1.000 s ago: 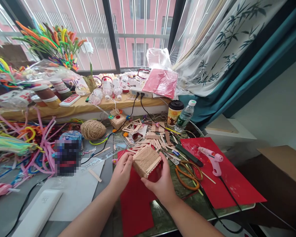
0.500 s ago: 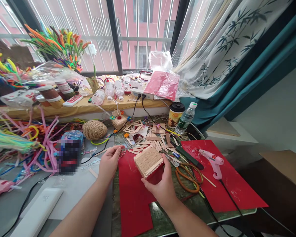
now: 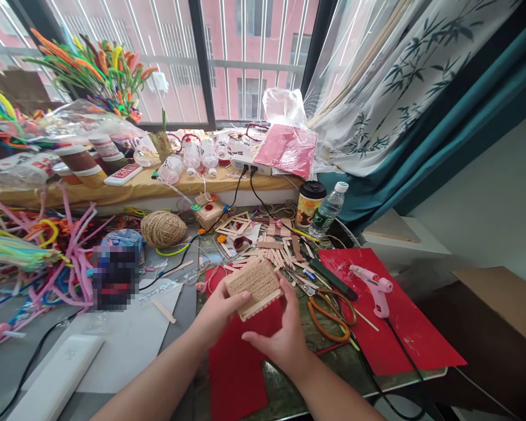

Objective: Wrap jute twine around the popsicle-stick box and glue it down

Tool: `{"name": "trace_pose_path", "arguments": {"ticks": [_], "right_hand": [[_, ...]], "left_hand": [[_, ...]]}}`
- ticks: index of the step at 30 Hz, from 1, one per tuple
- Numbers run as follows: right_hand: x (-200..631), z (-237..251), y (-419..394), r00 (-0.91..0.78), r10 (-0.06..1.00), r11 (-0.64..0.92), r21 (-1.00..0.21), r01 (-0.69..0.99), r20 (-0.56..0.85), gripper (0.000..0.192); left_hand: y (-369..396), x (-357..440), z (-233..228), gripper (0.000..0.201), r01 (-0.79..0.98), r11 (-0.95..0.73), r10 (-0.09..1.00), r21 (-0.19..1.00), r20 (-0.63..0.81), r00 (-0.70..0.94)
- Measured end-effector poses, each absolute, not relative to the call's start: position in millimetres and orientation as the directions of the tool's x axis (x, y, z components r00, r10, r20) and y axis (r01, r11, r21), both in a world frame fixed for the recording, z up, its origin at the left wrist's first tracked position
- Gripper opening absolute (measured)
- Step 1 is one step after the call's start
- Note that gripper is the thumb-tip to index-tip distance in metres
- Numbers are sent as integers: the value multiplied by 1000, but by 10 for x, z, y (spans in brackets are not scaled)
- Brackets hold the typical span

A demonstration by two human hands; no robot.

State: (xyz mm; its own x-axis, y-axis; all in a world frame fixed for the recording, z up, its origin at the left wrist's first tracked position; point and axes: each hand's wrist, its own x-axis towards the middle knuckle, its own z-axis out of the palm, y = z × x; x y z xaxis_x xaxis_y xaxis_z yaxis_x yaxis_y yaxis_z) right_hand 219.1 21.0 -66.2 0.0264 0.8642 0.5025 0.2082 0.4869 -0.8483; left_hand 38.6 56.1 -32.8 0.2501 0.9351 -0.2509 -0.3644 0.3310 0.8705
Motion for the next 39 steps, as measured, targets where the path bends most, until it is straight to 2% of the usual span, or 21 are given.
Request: {"name": "trace_pose_path", "arguments": {"ticks": [2,4,8,11,14,19,23,25,28,30,33,35,37,39], "right_hand": [[2199,-635,226,55,925,374,-926,56,377,100],[2212,-637,253,106,950,298,-954,-28,293,90],[2238,-722,279,72,967,243,-970,18,243,81],[2252,-789,262,16,965,255,-956,147,260,76],[2259,-825,248,-4,959,276,-936,219,282,69],[2273,-817,248,9,936,342,-915,215,353,58],[2317,-731,181,30,898,425,-882,203,439,53],[2327,-678,130,25,892,442,-881,169,452,51],[2305,-618,77,8,909,417,-909,-11,417,62],[2284,-593,68,-22,918,391,-916,-93,395,72],[2284,-560,82,-91,900,423,-905,-50,426,72],[2303,-531,91,-102,845,530,-848,22,526,60],[2327,-505,92,-89,764,645,-759,81,640,50],[2353,-508,79,-70,697,716,-690,107,713,47]], "left_hand": [[600,354,-323,77,-290,254,960,923,-204,191],[620,317,-314,80,-229,214,961,950,-164,221],[561,315,-350,81,-171,190,933,967,-124,338],[502,375,-411,79,-167,93,955,982,-41,295],[484,436,-444,68,-109,4,982,994,16,186],[490,446,-423,61,-12,-57,988,998,58,146],[471,405,-388,62,5,-180,972,984,178,154],[452,396,-379,65,20,-313,939,950,306,159],[419,400,-397,69,49,-490,861,870,474,185],[403,398,-424,80,64,-516,845,854,494,204],[403,360,-459,88,73,-554,811,829,519,270],[408,308,-486,76,105,-675,717,730,616,326],[401,243,-537,56,198,-802,596,564,733,328],[377,178,-619,38,305,-860,494,410,817,298]]}}
